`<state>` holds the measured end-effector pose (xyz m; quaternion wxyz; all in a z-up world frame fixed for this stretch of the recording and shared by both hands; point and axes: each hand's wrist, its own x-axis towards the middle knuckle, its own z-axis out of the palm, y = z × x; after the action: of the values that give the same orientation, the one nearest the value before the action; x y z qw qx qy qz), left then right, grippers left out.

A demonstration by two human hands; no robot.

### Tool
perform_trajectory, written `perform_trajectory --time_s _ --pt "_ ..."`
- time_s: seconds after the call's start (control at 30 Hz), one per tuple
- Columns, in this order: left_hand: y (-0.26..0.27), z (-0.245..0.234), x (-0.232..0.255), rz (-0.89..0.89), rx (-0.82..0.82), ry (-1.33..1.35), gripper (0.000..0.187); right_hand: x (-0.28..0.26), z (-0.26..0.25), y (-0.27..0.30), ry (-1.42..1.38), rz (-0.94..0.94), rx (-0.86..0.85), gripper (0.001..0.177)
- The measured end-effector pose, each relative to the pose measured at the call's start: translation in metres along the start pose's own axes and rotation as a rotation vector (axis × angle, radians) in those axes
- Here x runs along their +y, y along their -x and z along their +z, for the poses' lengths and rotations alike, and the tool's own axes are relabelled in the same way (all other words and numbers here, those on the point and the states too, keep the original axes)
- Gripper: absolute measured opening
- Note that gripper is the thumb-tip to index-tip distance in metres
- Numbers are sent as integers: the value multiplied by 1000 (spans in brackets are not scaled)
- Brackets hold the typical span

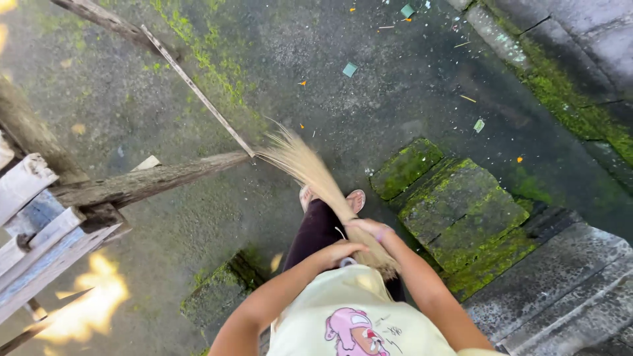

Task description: Sweeping leaves and debris off a stone courtyard floor with a broom made of sticks.

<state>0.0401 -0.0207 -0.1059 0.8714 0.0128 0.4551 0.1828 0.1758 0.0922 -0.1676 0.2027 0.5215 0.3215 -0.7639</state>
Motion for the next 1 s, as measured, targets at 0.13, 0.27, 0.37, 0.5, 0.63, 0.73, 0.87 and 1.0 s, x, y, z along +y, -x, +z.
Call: perform_trajectory --time_s 0.13,0.27,0.37,0.5,0.63,0.73,0.87,1.0 --pt "-67 42 3 15 -94 18 58 49 -63 7 -262 20 205 74" --pt "-39 85 48 -42 69 -311 55 33 -98 35 -177 -10 450 70" --pt "-29 66 46 150 -19 -302 62 4 -91 60 22 -350 567 61" --pt "9 45 43 -21 -214 -156 75 -60 -52 94 255 -354 589 54" --pt "57 41 42 -118 -254 27 75 -102 13 86 365 -441 332 67" --pt "65 21 37 8 -141 137 73 -83 34 -11 650 -364 280 74" --pt "64 4 43 -79 -79 228 75 -67 30 -62 799 -316 190 74" --pt "19 8 83 -86 -163 198 77 -124 -24 -1 621 -286 300 74"
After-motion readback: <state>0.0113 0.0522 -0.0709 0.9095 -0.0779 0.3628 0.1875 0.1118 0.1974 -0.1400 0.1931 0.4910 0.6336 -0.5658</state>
